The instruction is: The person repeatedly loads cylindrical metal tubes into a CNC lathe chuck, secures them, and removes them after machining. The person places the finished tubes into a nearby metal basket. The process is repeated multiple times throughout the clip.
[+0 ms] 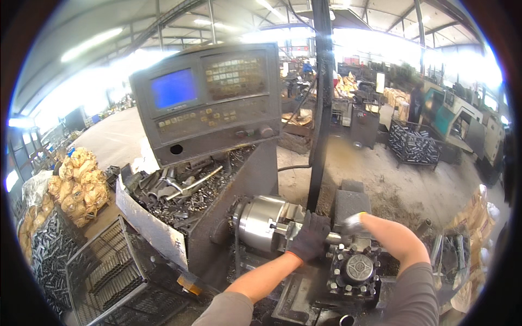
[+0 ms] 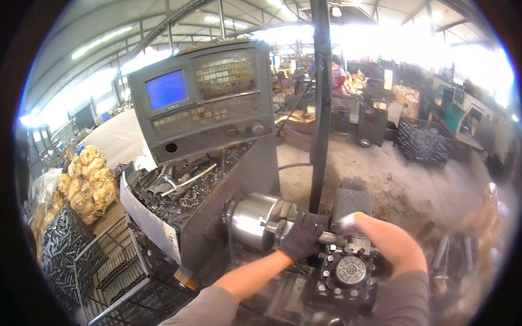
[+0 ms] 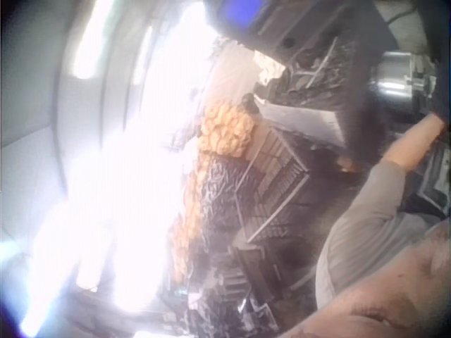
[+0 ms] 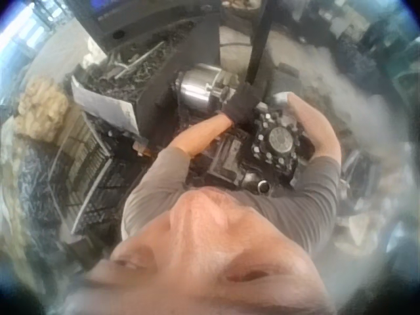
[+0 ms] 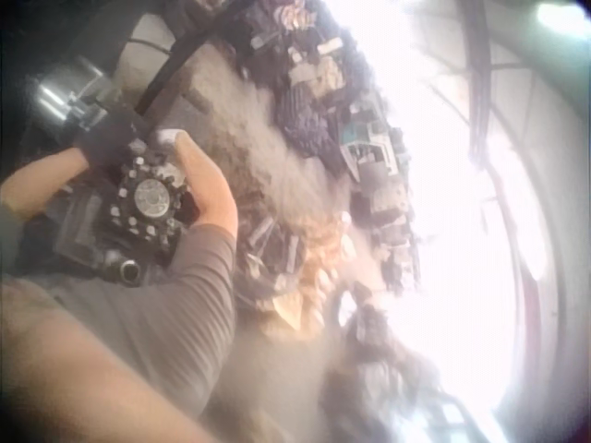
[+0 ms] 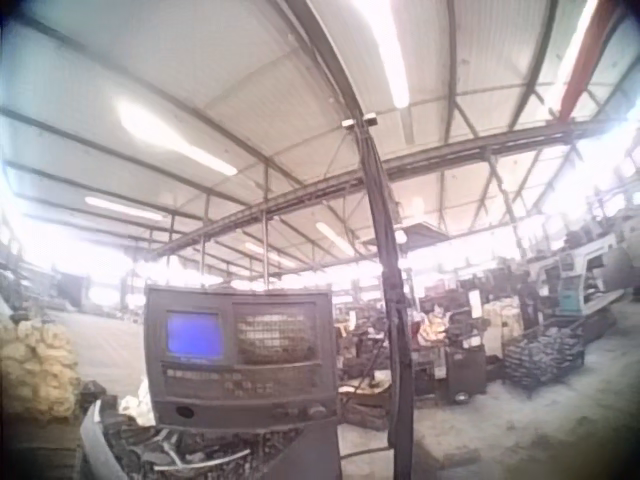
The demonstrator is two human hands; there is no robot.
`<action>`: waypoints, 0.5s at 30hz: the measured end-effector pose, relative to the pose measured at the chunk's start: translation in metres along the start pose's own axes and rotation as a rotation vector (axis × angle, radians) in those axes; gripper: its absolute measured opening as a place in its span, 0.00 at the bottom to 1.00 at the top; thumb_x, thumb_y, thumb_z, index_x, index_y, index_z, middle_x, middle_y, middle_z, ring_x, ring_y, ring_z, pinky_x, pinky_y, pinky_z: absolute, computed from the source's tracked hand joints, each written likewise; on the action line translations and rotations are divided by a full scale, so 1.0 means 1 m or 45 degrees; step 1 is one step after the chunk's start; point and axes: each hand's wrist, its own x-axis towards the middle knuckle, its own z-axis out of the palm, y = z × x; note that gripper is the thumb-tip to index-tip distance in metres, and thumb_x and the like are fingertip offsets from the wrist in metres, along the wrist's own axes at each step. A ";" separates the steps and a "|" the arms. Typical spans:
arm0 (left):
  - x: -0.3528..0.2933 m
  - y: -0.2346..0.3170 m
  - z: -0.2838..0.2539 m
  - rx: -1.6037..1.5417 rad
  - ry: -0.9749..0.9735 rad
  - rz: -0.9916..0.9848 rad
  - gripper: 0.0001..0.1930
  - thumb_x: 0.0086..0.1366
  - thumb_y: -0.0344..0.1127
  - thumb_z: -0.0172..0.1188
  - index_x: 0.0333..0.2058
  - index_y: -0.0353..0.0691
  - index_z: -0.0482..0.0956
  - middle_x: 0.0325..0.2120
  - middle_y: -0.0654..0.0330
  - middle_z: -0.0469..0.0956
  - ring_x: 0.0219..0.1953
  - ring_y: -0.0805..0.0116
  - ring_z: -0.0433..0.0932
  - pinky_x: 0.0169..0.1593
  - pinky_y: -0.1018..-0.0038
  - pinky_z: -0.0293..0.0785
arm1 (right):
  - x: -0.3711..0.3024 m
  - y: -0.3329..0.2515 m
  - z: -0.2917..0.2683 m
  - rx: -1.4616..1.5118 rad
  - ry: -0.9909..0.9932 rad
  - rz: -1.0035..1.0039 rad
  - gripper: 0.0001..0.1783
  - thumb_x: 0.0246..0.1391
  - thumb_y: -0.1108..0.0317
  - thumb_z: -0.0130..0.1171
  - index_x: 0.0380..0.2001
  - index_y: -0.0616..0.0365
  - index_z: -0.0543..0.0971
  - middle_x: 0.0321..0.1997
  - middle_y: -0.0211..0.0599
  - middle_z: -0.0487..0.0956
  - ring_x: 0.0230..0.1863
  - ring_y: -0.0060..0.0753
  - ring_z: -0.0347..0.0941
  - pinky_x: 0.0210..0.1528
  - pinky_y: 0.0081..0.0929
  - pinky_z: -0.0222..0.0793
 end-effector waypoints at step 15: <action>-0.051 0.022 -0.059 -0.330 0.284 0.042 0.29 0.58 0.47 0.75 0.56 0.40 0.82 0.54 0.50 0.81 0.58 0.38 0.76 0.65 0.47 0.71 | -0.190 0.081 0.308 0.667 2.273 0.125 0.30 0.50 0.62 0.71 0.56 0.63 0.79 0.37 0.46 0.85 0.37 0.41 0.81 0.44 0.38 0.79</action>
